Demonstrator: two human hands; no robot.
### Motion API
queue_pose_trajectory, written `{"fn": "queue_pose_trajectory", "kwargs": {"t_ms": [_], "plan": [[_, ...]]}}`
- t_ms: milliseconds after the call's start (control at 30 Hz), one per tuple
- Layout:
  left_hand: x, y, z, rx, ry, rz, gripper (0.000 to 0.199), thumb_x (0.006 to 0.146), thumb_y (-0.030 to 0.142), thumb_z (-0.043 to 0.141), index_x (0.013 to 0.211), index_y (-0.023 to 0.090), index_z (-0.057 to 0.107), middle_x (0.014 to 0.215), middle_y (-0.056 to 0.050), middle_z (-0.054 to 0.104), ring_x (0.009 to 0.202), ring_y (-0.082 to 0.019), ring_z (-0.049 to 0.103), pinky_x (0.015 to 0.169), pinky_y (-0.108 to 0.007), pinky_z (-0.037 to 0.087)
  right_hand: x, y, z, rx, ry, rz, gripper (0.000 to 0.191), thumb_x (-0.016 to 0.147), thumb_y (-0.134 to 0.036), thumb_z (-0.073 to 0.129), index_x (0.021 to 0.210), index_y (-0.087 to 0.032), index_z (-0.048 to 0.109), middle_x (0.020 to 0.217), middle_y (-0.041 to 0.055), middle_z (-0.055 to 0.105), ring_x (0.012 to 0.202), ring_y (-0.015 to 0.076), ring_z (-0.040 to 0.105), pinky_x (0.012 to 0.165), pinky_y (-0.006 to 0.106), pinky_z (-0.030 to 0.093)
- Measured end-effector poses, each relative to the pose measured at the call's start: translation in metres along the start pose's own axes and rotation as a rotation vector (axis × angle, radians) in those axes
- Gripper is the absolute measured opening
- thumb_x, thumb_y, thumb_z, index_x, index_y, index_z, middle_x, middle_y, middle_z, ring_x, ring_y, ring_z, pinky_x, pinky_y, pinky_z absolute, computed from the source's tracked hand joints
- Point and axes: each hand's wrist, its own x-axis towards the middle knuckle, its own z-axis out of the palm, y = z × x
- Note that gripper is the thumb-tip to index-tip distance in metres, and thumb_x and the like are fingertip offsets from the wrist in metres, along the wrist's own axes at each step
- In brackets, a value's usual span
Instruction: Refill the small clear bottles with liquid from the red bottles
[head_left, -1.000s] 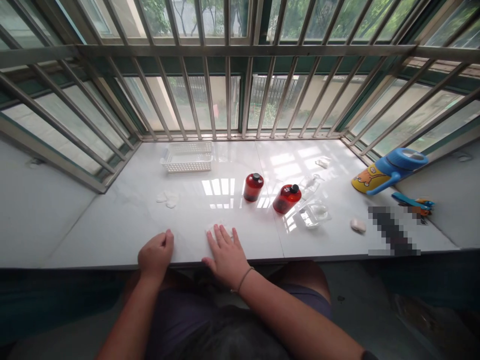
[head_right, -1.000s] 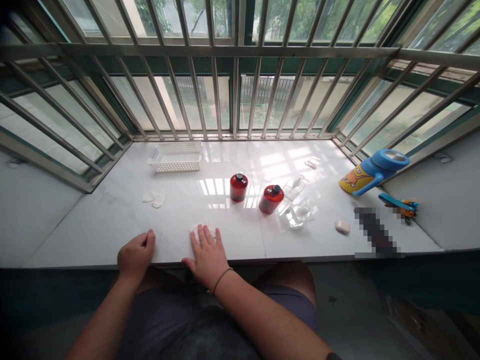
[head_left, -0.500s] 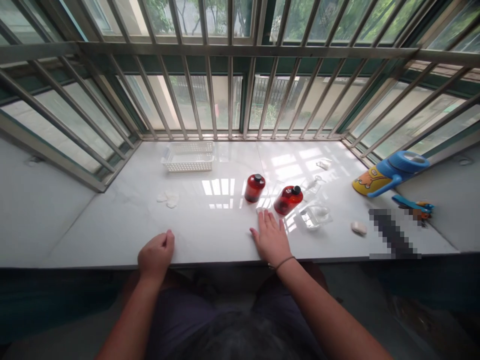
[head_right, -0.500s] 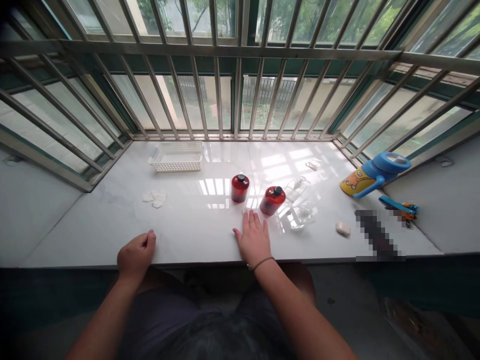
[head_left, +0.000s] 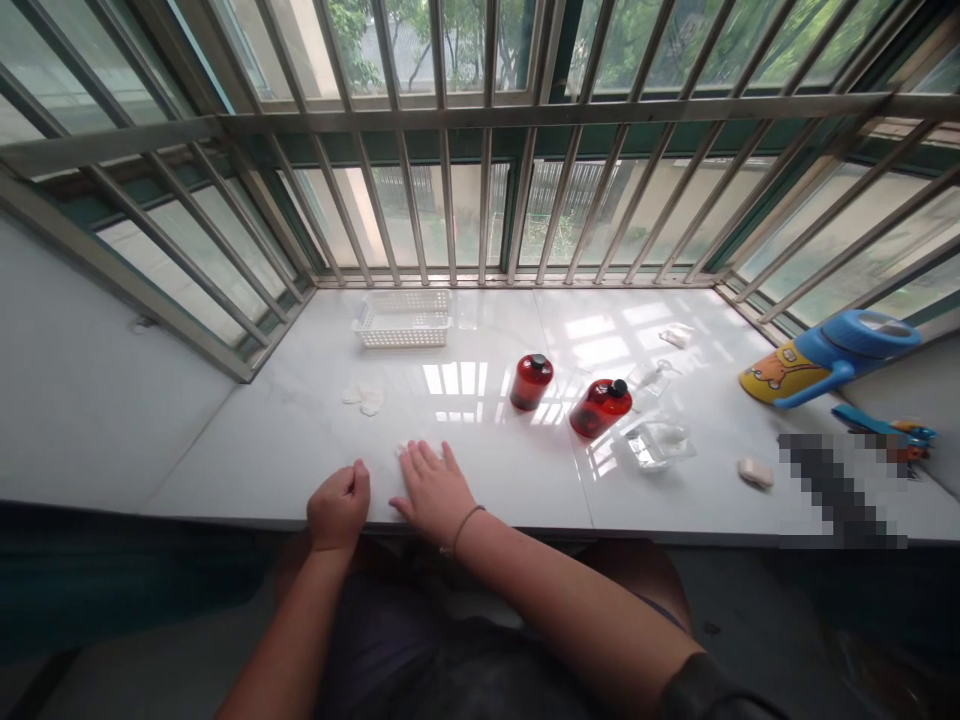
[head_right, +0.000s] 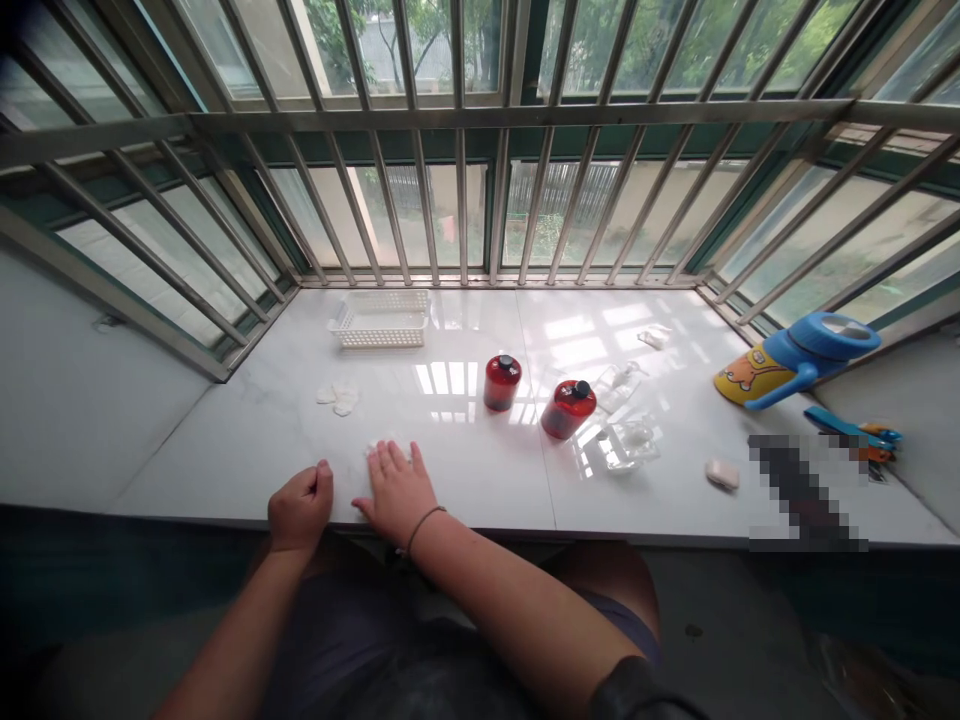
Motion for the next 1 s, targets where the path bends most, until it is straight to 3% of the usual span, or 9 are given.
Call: {"fn": "queue_pose_trajectory", "kwargs": {"t_ms": [67, 133, 233, 400, 467, 533, 700, 833, 1000], "plan": [[-0.001, -0.002, -0.001, -0.012, 0.011, -0.001, 0.051, 0.105, 0.04, 0.045, 0.058, 0.022, 0.041, 0.056, -0.002, 0.048, 0.057, -0.016, 0.04, 0.063, -0.032, 0.027, -0.002, -0.016, 0.006, 0.004, -0.011, -0.139, 0.078, 0.112, -0.063, 0.038, 0.171, -0.011, 0.032, 0.177, 0.0186, 0.031, 0.167, 0.0319, 0.026, 0.136, 0.061, 0.015], [-0.001, -0.003, -0.001, -0.02, 0.018, -0.005, 0.051, 0.105, 0.04, 0.045, 0.057, 0.023, 0.04, 0.056, -0.001, 0.047, 0.057, -0.016, 0.04, 0.063, -0.032, 0.027, -0.005, -0.016, 0.006, -0.002, -0.026, -0.16, 0.075, 0.112, -0.061, 0.04, 0.17, -0.014, 0.034, 0.177, 0.0163, 0.034, 0.166, 0.0299, 0.028, 0.137, 0.058, 0.017], [-0.002, -0.002, -0.002, -0.034, 0.024, -0.015, 0.052, 0.105, 0.041, 0.046, 0.057, 0.023, 0.038, 0.056, -0.001, 0.045, 0.057, -0.016, 0.038, 0.063, -0.033, 0.027, -0.002, 0.014, -0.008, -0.029, -0.029, 0.028, 0.074, 0.112, -0.06, 0.043, 0.17, -0.014, 0.036, 0.176, 0.0158, 0.037, 0.166, 0.0287, 0.03, 0.137, 0.051, 0.018], [-0.005, -0.001, -0.001, -0.053, 0.03, -0.045, 0.052, 0.105, 0.04, 0.045, 0.056, 0.024, 0.034, 0.055, -0.001, 0.043, 0.058, -0.017, 0.037, 0.063, -0.033, 0.028, 0.016, 0.085, -0.035, -0.102, 0.041, 0.422, 0.076, 0.115, -0.048, 0.032, 0.168, 0.006, 0.026, 0.175, 0.0328, 0.023, 0.167, 0.0423, 0.021, 0.133, 0.062, 0.017], [-0.006, -0.001, 0.0, -0.058, 0.031, -0.059, 0.052, 0.105, 0.04, 0.045, 0.056, 0.024, 0.034, 0.055, -0.001, 0.044, 0.057, -0.017, 0.038, 0.063, -0.033, 0.029, 0.025, 0.094, -0.037, -0.117, 0.055, 0.488, 0.079, 0.114, -0.048, 0.033, 0.167, 0.01, 0.024, 0.175, 0.0358, 0.021, 0.167, 0.0441, 0.02, 0.133, 0.062, 0.015], [-0.007, -0.002, 0.0, -0.064, 0.031, -0.071, 0.052, 0.104, 0.041, 0.046, 0.056, 0.024, 0.034, 0.055, -0.002, 0.045, 0.057, -0.017, 0.039, 0.062, -0.033, 0.03, 0.034, 0.085, -0.031, -0.121, 0.058, 0.482, 0.084, 0.114, -0.052, 0.035, 0.167, 0.012, 0.024, 0.175, 0.0372, 0.019, 0.167, 0.0453, 0.018, 0.133, 0.061, 0.013], [-0.013, -0.009, -0.001, -0.08, 0.056, -0.105, 0.047, 0.104, 0.037, 0.042, 0.058, 0.025, 0.039, 0.056, -0.003, 0.051, 0.057, -0.018, 0.047, 0.064, -0.032, 0.036, 0.06, 0.01, 0.004, -0.071, 0.003, 0.143, 0.083, 0.113, -0.057, 0.038, 0.168, 0.004, 0.029, 0.176, 0.0292, 0.024, 0.167, 0.0405, 0.021, 0.135, 0.061, 0.01], [-0.016, -0.018, -0.002, -0.093, 0.096, -0.134, 0.043, 0.104, 0.03, 0.035, 0.064, 0.024, 0.051, 0.061, -0.006, 0.062, 0.061, -0.02, 0.058, 0.066, -0.031, 0.042, 0.074, -0.045, 0.025, -0.016, -0.065, -0.228, 0.063, 0.115, -0.045, 0.036, 0.169, -0.012, 0.037, 0.178, 0.0144, 0.032, 0.167, 0.0285, 0.026, 0.138, 0.054, 0.013], [-0.016, -0.022, -0.001, -0.121, 0.122, -0.167, 0.047, 0.107, 0.03, 0.035, 0.065, 0.023, 0.055, 0.063, -0.007, 0.065, 0.064, -0.021, 0.062, 0.069, -0.031, 0.044, 0.083, -0.044, 0.01, -0.002, -0.115, -0.384, 0.055, 0.116, -0.046, 0.038, 0.164, -0.019, 0.047, 0.175, 0.0118, 0.041, 0.162, 0.0295, 0.037, 0.134, 0.055, 0.027]]}}
